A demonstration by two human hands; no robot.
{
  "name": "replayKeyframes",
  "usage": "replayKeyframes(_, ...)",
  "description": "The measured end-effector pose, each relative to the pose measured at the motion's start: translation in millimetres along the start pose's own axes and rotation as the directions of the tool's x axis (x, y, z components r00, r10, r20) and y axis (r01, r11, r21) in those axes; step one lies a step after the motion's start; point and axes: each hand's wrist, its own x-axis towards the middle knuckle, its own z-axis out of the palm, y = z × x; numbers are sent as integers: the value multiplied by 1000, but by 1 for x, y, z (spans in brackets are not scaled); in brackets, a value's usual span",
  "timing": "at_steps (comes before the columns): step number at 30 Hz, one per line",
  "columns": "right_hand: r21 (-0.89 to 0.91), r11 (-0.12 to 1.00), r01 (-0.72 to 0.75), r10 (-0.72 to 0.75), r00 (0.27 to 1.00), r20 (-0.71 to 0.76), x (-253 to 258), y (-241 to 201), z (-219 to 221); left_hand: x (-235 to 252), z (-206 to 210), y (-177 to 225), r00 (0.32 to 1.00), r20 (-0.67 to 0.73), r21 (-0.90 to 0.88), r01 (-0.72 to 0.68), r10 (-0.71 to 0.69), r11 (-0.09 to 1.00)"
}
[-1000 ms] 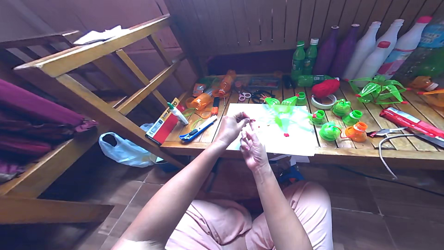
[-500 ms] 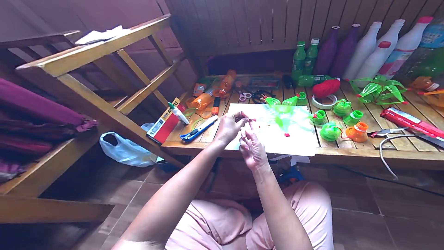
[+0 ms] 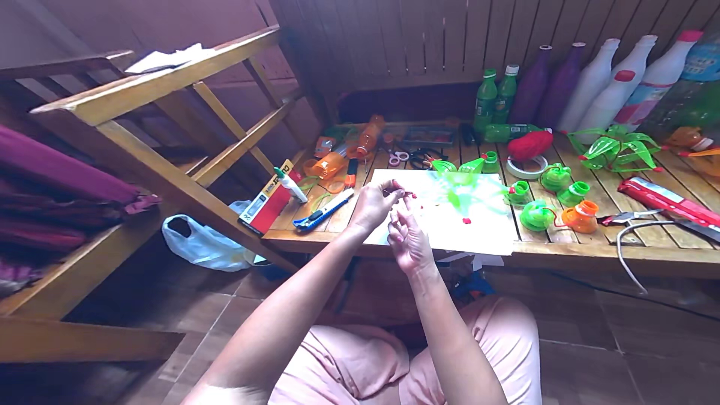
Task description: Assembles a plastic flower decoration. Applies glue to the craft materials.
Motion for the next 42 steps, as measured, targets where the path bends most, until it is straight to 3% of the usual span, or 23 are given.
replayKeyframes(42,3,1000,7,-7,1000,-23,-6,-2,-4,-5,1,2,1000,10,-23,9,-9,1000)
